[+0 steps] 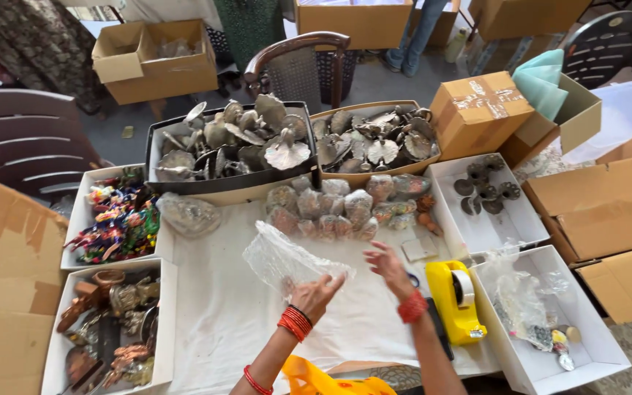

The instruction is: The person wraps small decorative items, including a figurine and a metal bowl, in bubble wrap. They use a tape dispenser to secure the bubble wrap around each item. The wrapped items are then placed on the table among other already-wrapped items.

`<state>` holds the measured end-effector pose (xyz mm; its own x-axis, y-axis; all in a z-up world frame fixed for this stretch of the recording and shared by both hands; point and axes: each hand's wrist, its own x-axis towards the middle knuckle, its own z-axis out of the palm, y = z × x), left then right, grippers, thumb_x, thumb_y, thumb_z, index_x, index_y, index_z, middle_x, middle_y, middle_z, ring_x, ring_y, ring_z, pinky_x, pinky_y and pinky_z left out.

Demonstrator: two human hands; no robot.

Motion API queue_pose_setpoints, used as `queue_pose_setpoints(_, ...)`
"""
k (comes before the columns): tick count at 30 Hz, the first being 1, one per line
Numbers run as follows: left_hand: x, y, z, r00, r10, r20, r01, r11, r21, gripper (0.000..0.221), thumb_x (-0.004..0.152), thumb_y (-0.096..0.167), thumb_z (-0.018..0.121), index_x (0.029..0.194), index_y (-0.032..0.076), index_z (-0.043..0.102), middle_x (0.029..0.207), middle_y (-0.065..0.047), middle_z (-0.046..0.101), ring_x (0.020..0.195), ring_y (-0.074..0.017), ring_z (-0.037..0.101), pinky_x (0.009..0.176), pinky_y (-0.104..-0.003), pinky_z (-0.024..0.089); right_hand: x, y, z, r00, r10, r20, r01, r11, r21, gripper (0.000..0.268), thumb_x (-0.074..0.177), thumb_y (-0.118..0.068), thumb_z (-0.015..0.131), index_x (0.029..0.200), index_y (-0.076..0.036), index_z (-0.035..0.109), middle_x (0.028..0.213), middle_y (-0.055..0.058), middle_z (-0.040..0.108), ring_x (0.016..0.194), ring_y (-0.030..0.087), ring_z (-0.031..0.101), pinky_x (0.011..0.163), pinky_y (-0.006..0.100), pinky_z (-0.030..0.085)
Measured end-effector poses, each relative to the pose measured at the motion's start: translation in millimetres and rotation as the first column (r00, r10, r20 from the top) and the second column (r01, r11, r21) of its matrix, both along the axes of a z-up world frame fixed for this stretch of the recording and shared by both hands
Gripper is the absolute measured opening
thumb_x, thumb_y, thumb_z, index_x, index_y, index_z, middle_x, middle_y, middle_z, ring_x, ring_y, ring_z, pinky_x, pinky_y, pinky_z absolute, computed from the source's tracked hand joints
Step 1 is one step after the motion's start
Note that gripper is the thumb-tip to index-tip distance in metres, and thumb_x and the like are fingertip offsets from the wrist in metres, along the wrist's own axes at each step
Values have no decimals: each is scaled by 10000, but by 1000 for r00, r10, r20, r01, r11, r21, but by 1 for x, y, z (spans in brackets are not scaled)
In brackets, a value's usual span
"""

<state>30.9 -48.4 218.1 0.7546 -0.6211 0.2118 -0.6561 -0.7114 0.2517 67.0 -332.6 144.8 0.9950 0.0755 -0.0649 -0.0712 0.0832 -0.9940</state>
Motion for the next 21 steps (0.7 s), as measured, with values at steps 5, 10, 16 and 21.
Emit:
queue_pose_setpoints(5, -25, 3, -22, 994, -70, -87, 90, 962, 257, 536, 937, 56, 584, 1440, 217, 489, 1029, -129, 676, 665, -277, 718, 507, -399, 569, 8, 121, 109, 952, 296, -82, -301, 842, -447, 749, 921, -493, 682, 1487, -98, 389, 1358, 148, 611, 1227, 269, 603, 990, 455, 541)
queue_pose_setpoints(10, -42, 15, -48, 985, -111, -129, 149, 925, 349, 475, 979, 105, 589, 1430, 220, 494, 961, -158, 666, 610, -288, 712, 465, -393, 562, 30, 164, 48, 884, 376, -278, -454, 550, -701, 637, 923, -478, 784, 1359, -63, 574, 1157, 143, 700, 1057, 232, 677, 937, 386, 572)
queue_pose_setpoints(16, -70, 39, -87, 998, -63, -8, 63, 956, 287, 463, 912, 86, 620, 1362, 189, 590, 1178, -173, 624, 713, -260, 700, 543, -372, 567, 25, 141, -19, 887, 103, -450, -62, 993, 105, 238, 923, -228, 769, 1053, -64, 655, 946, 24, 739, 717, 122, 684, 630, 313, 574)
queue_pose_setpoints(21, -91, 61, -62, 999, 30, 11, -32, 978, 206, 470, 849, 119, 626, 1289, 284, 632, 1450, -165, 491, 914, -266, 632, 658, -417, 530, 11, 123, -28, 835, -43, -548, 216, 942, 256, 214, 907, -281, 757, 1025, -146, 641, 947, -39, 720, 758, 103, 673, 643, 303, 578)
